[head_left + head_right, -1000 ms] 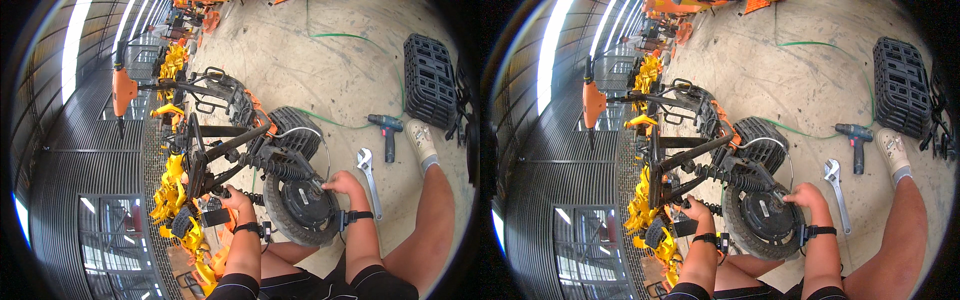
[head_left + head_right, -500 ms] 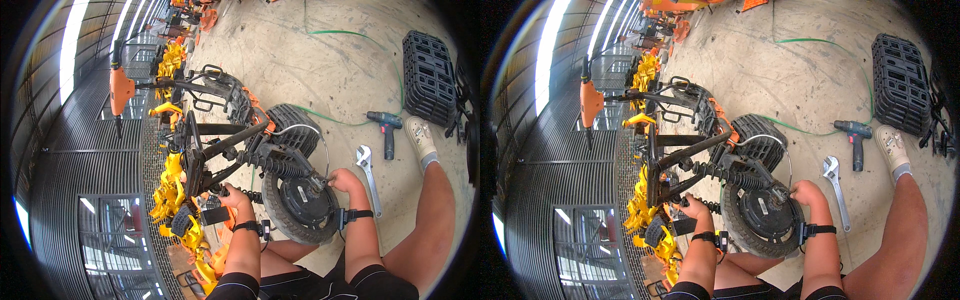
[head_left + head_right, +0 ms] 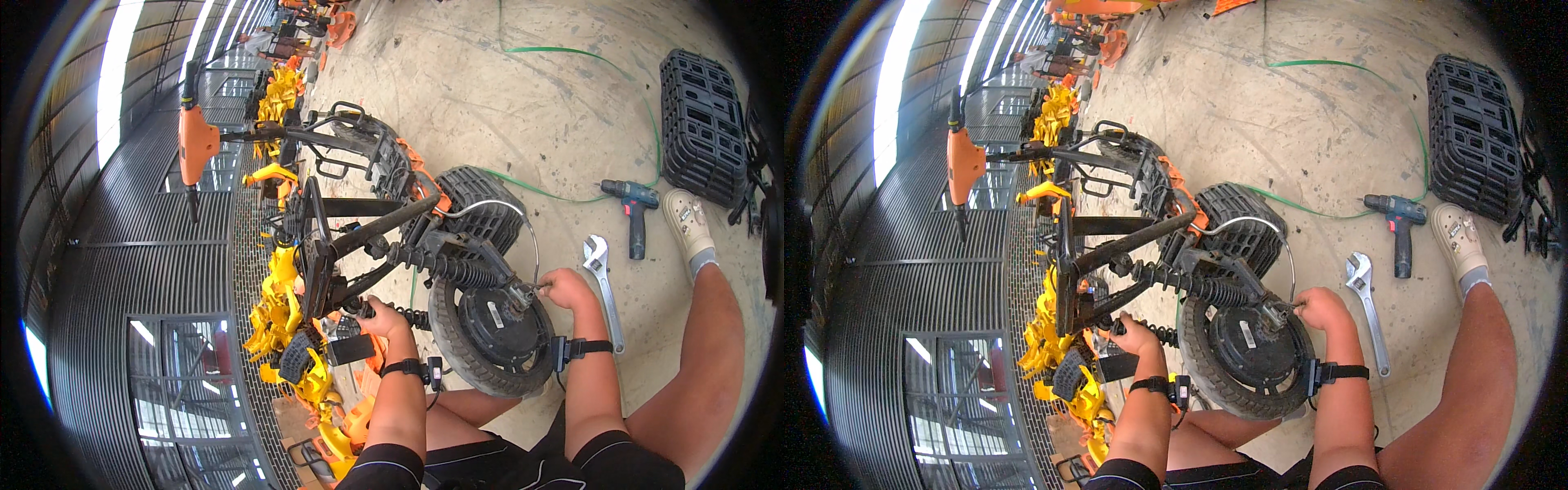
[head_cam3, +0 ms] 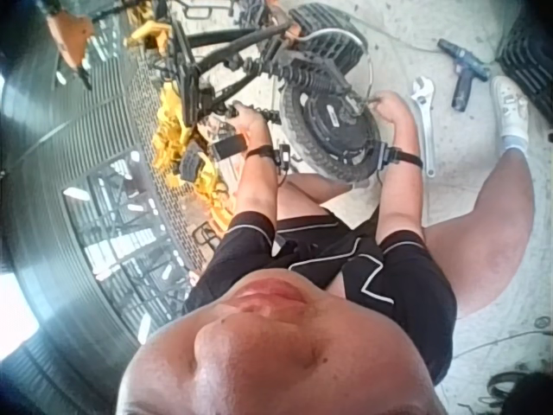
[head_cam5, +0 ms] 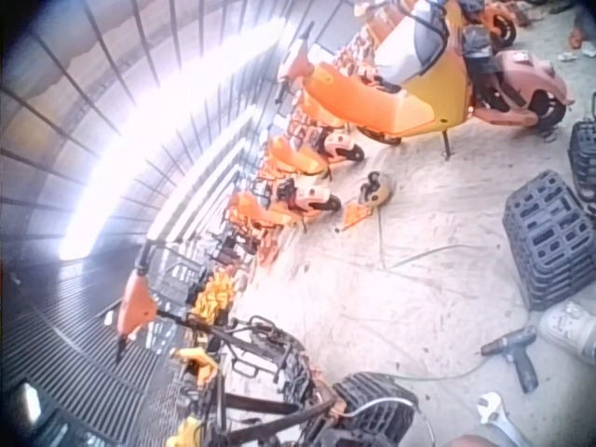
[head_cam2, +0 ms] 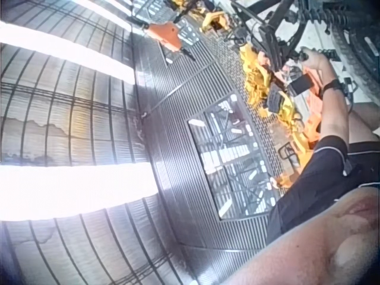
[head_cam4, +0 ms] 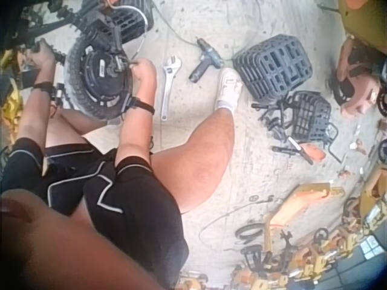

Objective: The person sits on the floor in a workshop and assembles a scooter by attaching a wheel to the front fork. They use a wrench to tighten the axle nut and then spin the wheel to check its movement.

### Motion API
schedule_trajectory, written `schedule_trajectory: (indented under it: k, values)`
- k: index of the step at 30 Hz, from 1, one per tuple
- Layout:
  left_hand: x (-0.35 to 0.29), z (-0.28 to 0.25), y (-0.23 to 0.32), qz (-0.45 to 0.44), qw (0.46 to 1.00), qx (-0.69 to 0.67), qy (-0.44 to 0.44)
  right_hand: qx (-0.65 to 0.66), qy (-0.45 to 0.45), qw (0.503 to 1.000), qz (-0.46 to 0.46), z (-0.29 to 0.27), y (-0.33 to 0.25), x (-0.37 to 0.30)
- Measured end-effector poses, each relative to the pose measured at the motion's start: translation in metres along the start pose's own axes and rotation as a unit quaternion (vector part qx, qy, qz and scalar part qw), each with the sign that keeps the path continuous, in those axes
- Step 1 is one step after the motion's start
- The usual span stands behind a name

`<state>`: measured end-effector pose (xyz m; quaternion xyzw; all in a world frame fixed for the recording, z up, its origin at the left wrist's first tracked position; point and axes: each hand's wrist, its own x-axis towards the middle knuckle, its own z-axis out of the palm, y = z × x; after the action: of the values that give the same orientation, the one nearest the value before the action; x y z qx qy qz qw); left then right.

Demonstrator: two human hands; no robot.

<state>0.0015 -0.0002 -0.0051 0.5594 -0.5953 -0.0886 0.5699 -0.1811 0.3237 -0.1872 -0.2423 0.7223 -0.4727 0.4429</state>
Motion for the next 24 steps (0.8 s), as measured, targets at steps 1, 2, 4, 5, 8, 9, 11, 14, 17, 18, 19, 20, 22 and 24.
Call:
schedule_trajectory:
  k: [1, 2, 4, 5, 8, 9, 11, 14, 17, 18, 19, 20, 22, 24]
  values:
    - [0.002, -0.001, -0.002, -0.011, 1.000, -0.004, -0.004, 0.001, 0.005, 1.000, -0.003, 0.000, -0.001, 0.000]
    - [0.005, -0.002, -0.003, -0.023, 1.000, -0.007, -0.009, 0.004, 0.009, 1.000, -0.007, 0.001, -0.001, 0.001]
    - [0.006, -0.002, -0.004, -0.027, 1.000, -0.003, -0.010, 0.010, 0.019, 1.000, -0.013, 0.003, -0.001, 0.001]
    - [0.005, -0.002, -0.004, -0.020, 1.000, 0.004, -0.006, 0.000, 0.028, 0.999, -0.017, 0.002, -0.001, 0.001]
    - [0.005, -0.002, -0.004, -0.019, 1.000, -0.014, -0.006, -0.027, 0.050, 0.998, -0.036, 0.001, -0.004, 0.002]
    - [0.006, -0.003, -0.005, -0.021, 0.999, -0.027, -0.007, -0.033, 0.056, 0.997, -0.045, 0.002, -0.003, 0.004]
    - [-0.002, -0.001, 0.004, 0.007, 1.000, 0.007, 0.013, -0.044, 0.067, 0.995, -0.050, 0.001, -0.003, 0.005]
    - [-0.008, -0.003, 0.015, 0.007, 1.000, 0.011, 0.002, -0.053, 0.083, 0.994, -0.053, 0.002, -0.004, 0.005]
    - [-0.001, -0.004, 0.009, 0.013, 1.000, 0.001, -0.005, -0.065, 0.107, 0.989, -0.082, 0.014, 0.000, 0.009]
    - [0.002, -0.005, 0.004, 0.019, 1.000, 0.000, -0.003, -0.077, 0.123, 0.984, -0.104, 0.019, 0.001, 0.012]
    - [0.000, -0.004, 0.006, 0.015, 1.000, -0.001, -0.005, -0.089, 0.139, 0.979, -0.124, 0.022, 0.002, 0.013]
    - [-0.002, -0.004, 0.009, 0.011, 1.000, -0.001, -0.007, -0.103, 0.142, 0.976, -0.127, 0.025, 0.004, 0.014]
    - [-0.006, -0.004, 0.013, 0.009, 1.000, -0.002, -0.009, -0.130, 0.150, 0.971, -0.136, 0.031, 0.006, 0.016]
    - [-0.009, -0.003, 0.019, 0.012, 1.000, -0.003, -0.010, -0.129, 0.157, 0.969, -0.139, 0.034, 0.010, 0.018]
